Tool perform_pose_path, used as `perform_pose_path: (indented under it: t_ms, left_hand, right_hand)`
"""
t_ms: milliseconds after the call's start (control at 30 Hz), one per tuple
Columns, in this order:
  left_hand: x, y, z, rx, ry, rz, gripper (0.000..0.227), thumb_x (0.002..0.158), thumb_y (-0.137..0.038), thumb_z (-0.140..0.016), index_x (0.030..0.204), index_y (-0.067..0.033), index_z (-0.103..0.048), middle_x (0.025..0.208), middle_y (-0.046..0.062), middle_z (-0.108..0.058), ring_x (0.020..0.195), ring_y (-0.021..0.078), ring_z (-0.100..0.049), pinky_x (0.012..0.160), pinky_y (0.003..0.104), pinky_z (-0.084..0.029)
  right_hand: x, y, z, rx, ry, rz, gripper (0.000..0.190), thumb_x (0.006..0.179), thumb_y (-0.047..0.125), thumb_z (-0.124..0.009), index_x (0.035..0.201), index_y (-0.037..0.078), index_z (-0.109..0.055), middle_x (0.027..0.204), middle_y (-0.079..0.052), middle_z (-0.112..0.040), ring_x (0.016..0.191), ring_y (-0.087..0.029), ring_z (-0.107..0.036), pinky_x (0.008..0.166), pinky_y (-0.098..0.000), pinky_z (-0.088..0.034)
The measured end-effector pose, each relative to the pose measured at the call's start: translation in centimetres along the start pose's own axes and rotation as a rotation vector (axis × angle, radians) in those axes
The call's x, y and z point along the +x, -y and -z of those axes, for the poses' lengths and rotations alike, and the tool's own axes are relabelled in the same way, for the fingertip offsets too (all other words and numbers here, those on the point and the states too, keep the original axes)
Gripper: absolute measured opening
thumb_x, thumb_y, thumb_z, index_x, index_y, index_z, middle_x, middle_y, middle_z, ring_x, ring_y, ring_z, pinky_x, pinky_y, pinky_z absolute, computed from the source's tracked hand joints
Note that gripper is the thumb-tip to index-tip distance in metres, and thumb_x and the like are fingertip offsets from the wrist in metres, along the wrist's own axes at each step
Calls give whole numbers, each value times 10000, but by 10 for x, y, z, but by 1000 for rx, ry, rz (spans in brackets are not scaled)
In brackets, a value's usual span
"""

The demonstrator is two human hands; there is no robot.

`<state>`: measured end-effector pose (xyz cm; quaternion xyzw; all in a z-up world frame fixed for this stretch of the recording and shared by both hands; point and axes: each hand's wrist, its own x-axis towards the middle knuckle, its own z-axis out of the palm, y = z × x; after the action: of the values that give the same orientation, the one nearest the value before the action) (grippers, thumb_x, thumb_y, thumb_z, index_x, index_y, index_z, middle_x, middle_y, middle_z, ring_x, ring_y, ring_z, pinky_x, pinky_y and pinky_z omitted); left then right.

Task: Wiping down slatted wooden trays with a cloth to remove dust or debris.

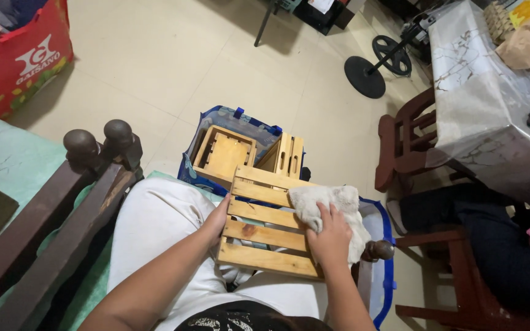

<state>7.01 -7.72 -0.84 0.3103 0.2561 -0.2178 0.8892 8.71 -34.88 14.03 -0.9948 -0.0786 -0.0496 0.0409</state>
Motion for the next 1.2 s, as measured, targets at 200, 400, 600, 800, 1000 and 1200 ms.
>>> perform_pose_path:
  t_ms: [200,400,600,800,1000,1200]
  left_hand:
    - [-3,-2,-1,9,24,-13,747,1005,-647,-320,1455,-92,-538,1361,122,-686,1172,248,-682,970,390,-559]
    - [-4,-6,3,-123,118,-66,715,1011,-621,-333,1453,-99,-537,1378,143,-661,1206,289,-654,1010,423,-543]
    - [-11,-7,-7,-16,253,-147,631,965,-482,-447,1445,-82,-538,1348,151,-660,1163,285,-663,968,449,-544]
    - [-19,-12,-1,283,658,-614,557,933,-93,-707,1442,52,-534,1327,210,-650,1131,281,-655,944,450,-556]
    - [2,0,1,-102,75,15,682,994,-615,-359,1386,-101,-579,1238,129,-710,1075,280,-695,914,428,-573]
    - [3,3,5,-61,137,-56,681,1018,-608,-339,1401,-97,-577,1299,114,-707,1135,250,-700,985,410,-562]
  right_hand:
    - [17,-10,-1,314,-219,53,621,724,86,-618,1342,140,-632,1309,-182,-671,1196,-404,-627,1025,-467,-490]
    - [9,33,-28,357,-62,56,602,719,74,-629,1320,72,-650,1169,-204,-705,1105,-405,-653,1022,-461,-497]
    - [-32,135,-17,632,63,814,641,585,26,-683,1221,103,-696,1248,-113,-720,1224,-325,-664,1084,-430,-494]
    - [-9,129,-1,495,197,639,667,598,-40,-701,1244,122,-723,1226,-123,-695,1140,-350,-624,1001,-432,-493]
    - [35,52,26,634,286,-80,606,690,-78,-629,1269,99,-661,1238,-135,-679,1151,-311,-663,996,-372,-533]
    - [67,-50,12,367,-170,-70,532,770,-55,-565,1293,8,-631,1215,-243,-654,1147,-421,-610,989,-460,-474]
